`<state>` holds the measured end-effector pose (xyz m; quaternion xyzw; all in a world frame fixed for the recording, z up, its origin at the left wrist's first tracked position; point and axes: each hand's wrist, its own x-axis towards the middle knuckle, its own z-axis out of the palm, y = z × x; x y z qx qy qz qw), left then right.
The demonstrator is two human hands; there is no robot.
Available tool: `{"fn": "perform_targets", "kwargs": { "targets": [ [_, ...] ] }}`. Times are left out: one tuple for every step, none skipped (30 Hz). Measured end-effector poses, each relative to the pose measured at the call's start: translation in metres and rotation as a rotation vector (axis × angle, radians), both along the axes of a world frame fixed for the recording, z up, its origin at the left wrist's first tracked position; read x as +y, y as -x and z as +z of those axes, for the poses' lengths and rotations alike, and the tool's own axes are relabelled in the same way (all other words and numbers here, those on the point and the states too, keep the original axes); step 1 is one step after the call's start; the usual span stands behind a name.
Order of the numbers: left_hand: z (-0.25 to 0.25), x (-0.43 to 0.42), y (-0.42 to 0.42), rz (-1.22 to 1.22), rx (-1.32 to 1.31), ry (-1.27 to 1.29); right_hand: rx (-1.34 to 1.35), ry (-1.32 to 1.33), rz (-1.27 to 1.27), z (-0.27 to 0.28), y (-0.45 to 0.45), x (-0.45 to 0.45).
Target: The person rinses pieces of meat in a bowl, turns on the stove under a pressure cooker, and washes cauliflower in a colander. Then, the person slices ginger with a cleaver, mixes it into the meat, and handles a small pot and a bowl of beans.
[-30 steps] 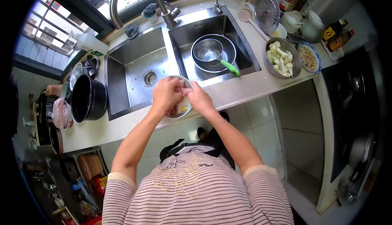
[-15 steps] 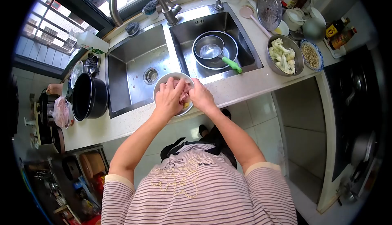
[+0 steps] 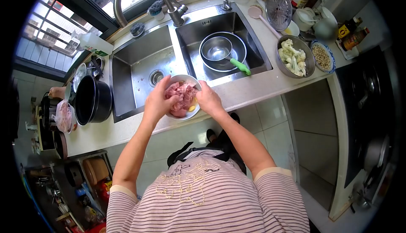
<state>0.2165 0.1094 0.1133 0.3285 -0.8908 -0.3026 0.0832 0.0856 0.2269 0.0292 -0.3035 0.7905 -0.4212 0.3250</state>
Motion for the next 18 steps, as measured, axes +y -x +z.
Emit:
{"fn": "perform_targets", "kwargs": {
  "targets": [
    [0.011,0.009,0.003,-0.002,-0.053,0.173,-0.017,0.002,0.001,0.002,0.001,0.0],
    [0.014,0.014,0.003,-0.113,-0.075,0.232,-0.032,0.002,0.001,0.004,0.0,0.0],
    [0.01,0.018,0.003,-0.174,-0.083,0.321,-0.045,0.002,0.001,0.007,0.0,0.0],
    [0.002,0.022,0.005,-0.234,-0.089,0.411,-0.029,0.006,-0.005,0.008,0.0,0.001],
    [-0.007,0.025,0.008,-0.29,-0.095,0.503,-0.014,0.01,-0.009,0.008,-0.001,0.001],
    [-0.015,0.03,0.013,-0.284,-0.037,0.646,0.001,0.016,-0.011,0.009,-0.001,0.001],
    [-0.023,0.033,0.018,-0.267,-0.072,0.68,0.005,0.01,-0.011,0.006,-0.001,0.002],
    [-0.031,0.035,0.022,-0.25,-0.107,0.713,0.008,0.004,-0.011,0.005,-0.001,0.002],
    [-0.037,0.035,0.027,-0.23,-0.141,0.747,0.013,0.0,-0.01,0.004,0.0,0.002],
    [-0.042,0.034,0.03,-0.213,-0.119,0.743,0.07,0.011,0.024,0.003,0.004,0.004],
    [-0.046,0.031,0.031,-0.203,-0.093,0.726,0.121,0.011,0.033,0.011,0.013,0.008],
    [-0.048,0.027,0.031,-0.19,-0.068,0.708,0.171,0.011,0.047,0.021,0.027,0.013],
    [-0.049,0.023,0.032,-0.177,-0.046,0.691,0.219,0.014,0.061,0.027,0.042,0.017],
    [-0.044,0.023,0.033,-0.14,-0.055,0.617,0.388,0.045,0.01,0.026,0.062,0.018],
    [-0.036,0.022,0.033,-0.082,-0.027,0.501,0.554,0.079,-0.038,0.022,0.084,0.018],
    [-0.028,0.02,0.032,-0.022,0.001,0.387,0.743,-0.014,-0.025,0.015,0.103,0.021],
    [-0.018,0.017,0.031,0.041,0.029,0.275,0.931,-0.104,-0.01,0.006,0.121,0.022],
    [-0.007,0.014,0.029,0.114,0.004,0.067,0.855,-0.26,0.082,-0.002,0.137,0.02]
  ]
}}
